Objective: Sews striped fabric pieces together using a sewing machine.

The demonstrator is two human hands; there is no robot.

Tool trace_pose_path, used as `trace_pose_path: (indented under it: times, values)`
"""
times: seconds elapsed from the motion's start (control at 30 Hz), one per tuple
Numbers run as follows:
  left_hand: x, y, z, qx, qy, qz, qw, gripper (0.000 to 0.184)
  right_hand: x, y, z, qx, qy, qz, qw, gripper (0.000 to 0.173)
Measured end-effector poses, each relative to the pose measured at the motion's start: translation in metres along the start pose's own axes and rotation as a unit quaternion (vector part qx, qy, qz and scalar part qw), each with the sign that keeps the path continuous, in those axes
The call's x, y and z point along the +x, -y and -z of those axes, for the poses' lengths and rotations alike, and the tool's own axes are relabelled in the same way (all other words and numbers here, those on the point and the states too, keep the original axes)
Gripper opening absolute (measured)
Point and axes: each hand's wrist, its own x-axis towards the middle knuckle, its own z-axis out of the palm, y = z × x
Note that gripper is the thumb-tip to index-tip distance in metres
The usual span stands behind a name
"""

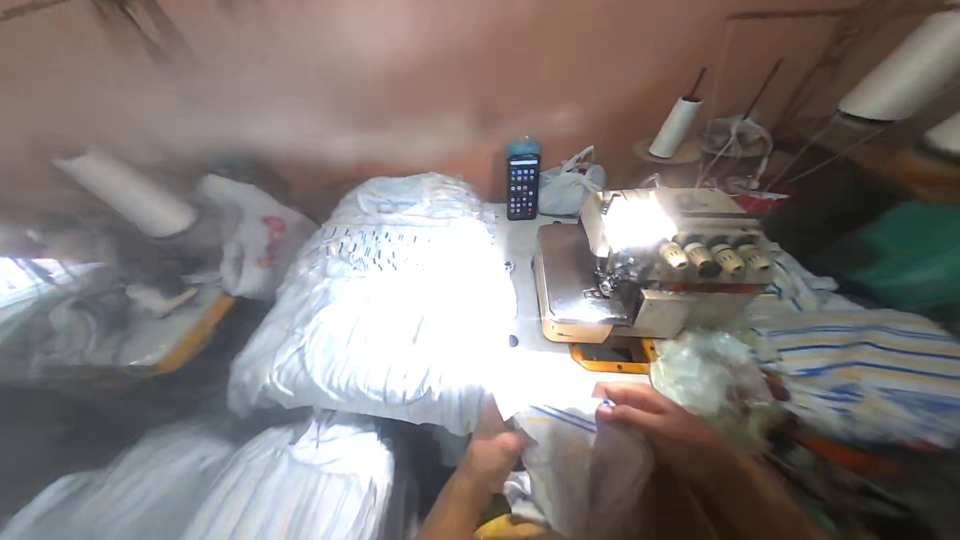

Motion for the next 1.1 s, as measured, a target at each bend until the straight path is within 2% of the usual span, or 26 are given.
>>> trace_pose_path:
  times: [0.03,0.07,0.1,0.17,0.23,0.27,0.33,0.43,0.5,0.57,0.63,0.73,0.8,0.83,0.93,1.0,1.1]
  values:
    - [0.007,0.017,-0.003,-0.008,-0.033,0.046,0.998,0.045,-0.004,-0.017,-0.001,0.019,-0.027,-0.082,0.996,0.018]
    - [0.011,0.027,-0.005,-0.006,-0.062,0.068,0.996,0.048,-0.007,-0.029,-0.001,0.011,-0.051,-0.120,0.991,0.018]
    - [0.012,0.028,-0.008,0.000,-0.084,0.070,0.994,0.047,-0.012,-0.033,-0.002,-0.011,-0.069,-0.117,0.991,0.016]
    - [0.002,0.011,-0.013,0.023,-0.104,0.001,0.994,0.050,-0.025,-0.020,-0.007,-0.050,-0.068,-0.026,0.996,0.016]
    - [-0.014,-0.011,-0.016,0.048,-0.065,-0.100,0.992,0.050,-0.039,0.008,-0.012,-0.058,-0.011,0.091,0.994,0.024]
    - [-0.018,-0.018,-0.017,0.055,-0.038,-0.111,0.992,0.042,-0.042,0.019,-0.014,-0.059,0.022,0.122,0.990,0.028]
    - [-0.013,-0.016,-0.010,0.093,0.016,-0.079,0.992,0.037,-0.035,0.014,-0.011,-0.084,0.071,0.115,0.987,0.031]
    - [0.008,0.004,0.004,0.150,0.023,-0.012,0.988,0.049,-0.017,-0.013,-0.003,-0.171,0.024,0.003,0.985,0.026]
    - [0.010,-0.002,0.005,0.160,0.020,-0.025,0.987,0.065,-0.014,-0.018,0.003,-0.193,0.002,0.046,0.980,0.027]
    - [0.007,-0.014,-0.001,0.187,-0.019,-0.044,0.981,0.070,-0.015,-0.022,0.006,-0.183,0.005,0.116,0.976,0.027]
    - [0.008,-0.022,-0.007,0.230,-0.063,-0.117,0.964,0.067,-0.011,-0.026,0.006,-0.183,-0.010,0.156,0.971,0.028]
    - [0.019,-0.020,-0.001,0.289,-0.075,-0.321,0.899,0.063,-0.007,-0.021,0.003,-0.164,-0.028,0.180,0.970,0.040]
    - [0.023,-0.023,0.001,0.296,-0.061,-0.356,0.884,0.051,-0.008,-0.018,0.002,-0.148,-0.008,0.169,0.974,0.038]
    - [0.021,-0.024,-0.001,0.281,-0.053,-0.333,0.899,0.050,-0.009,-0.017,0.002,-0.142,0.005,0.149,0.979,0.034]
    - [0.017,-0.028,-0.014,0.166,-0.077,-0.167,0.969,0.061,-0.010,-0.020,0.011,-0.139,0.058,0.095,0.984,0.027]
    - [0.016,-0.031,-0.018,0.100,-0.100,-0.099,0.985,0.059,-0.010,-0.029,0.017,-0.133,0.068,0.081,0.985,0.024]
    - [0.015,-0.028,-0.022,0.068,-0.115,-0.088,0.987,0.053,-0.012,-0.040,0.021,-0.130,0.062,0.051,0.988,0.024]
